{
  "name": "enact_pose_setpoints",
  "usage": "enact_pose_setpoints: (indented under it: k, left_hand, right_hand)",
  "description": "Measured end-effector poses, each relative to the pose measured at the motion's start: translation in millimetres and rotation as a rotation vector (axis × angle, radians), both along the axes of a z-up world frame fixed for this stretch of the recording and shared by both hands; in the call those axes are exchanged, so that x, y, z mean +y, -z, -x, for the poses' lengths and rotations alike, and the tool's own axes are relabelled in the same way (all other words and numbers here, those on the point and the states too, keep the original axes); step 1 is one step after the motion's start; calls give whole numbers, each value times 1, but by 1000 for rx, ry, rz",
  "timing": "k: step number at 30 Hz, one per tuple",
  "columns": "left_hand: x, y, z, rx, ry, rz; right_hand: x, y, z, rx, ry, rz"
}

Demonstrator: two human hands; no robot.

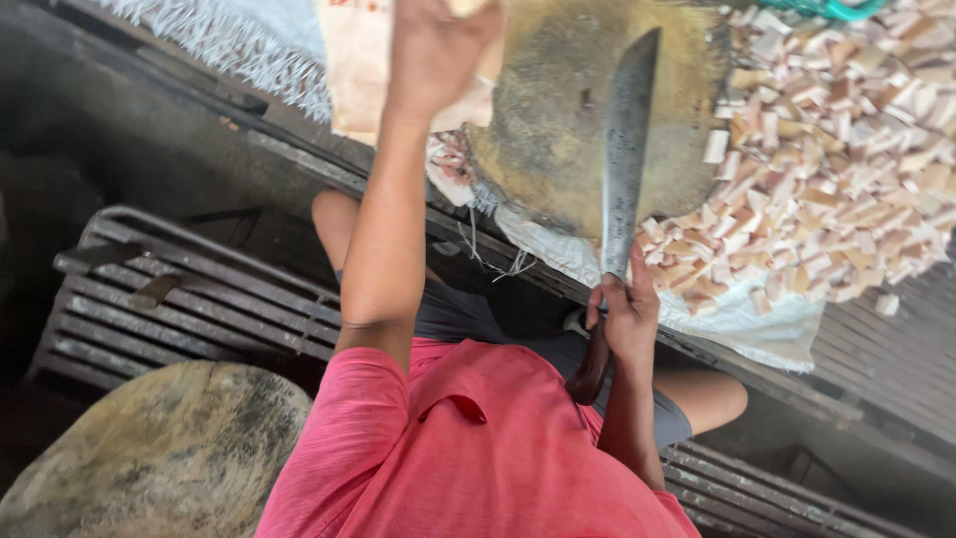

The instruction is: The person sits cross-legged and uses a large knife to slice sheets of pork belly into thin strips on a wooden cutting board. The person repeatedly cuts the meat and pushes the resulting strips onto a white sack to the right.

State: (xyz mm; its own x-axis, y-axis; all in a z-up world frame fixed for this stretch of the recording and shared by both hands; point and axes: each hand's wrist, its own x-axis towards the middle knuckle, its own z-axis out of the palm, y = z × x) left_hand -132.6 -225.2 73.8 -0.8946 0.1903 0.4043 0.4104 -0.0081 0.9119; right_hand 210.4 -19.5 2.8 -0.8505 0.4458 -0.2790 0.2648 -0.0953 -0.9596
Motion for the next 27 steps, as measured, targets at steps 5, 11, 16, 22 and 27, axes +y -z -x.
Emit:
enact_pose_setpoints:
  k: [5, 11, 16, 22, 27]
  left_hand:
    - [76, -37, -63, 469, 363, 512]
    - [75, 66, -80, 443, 237, 672]
    - [55, 123, -111, -316, -144, 252]
    - [100, 156, -143, -560, -69, -80]
    - [98, 149, -146, -617, 63, -292]
  right_hand:
    - [25, -14, -49, 67, 223, -24]
    - [33, 11, -88, 136, 252, -109]
    - [18, 18, -86, 12, 188, -254]
    - [20, 8, -61, -172, 91, -692]
    - [37, 3, -53, -201, 42, -875]
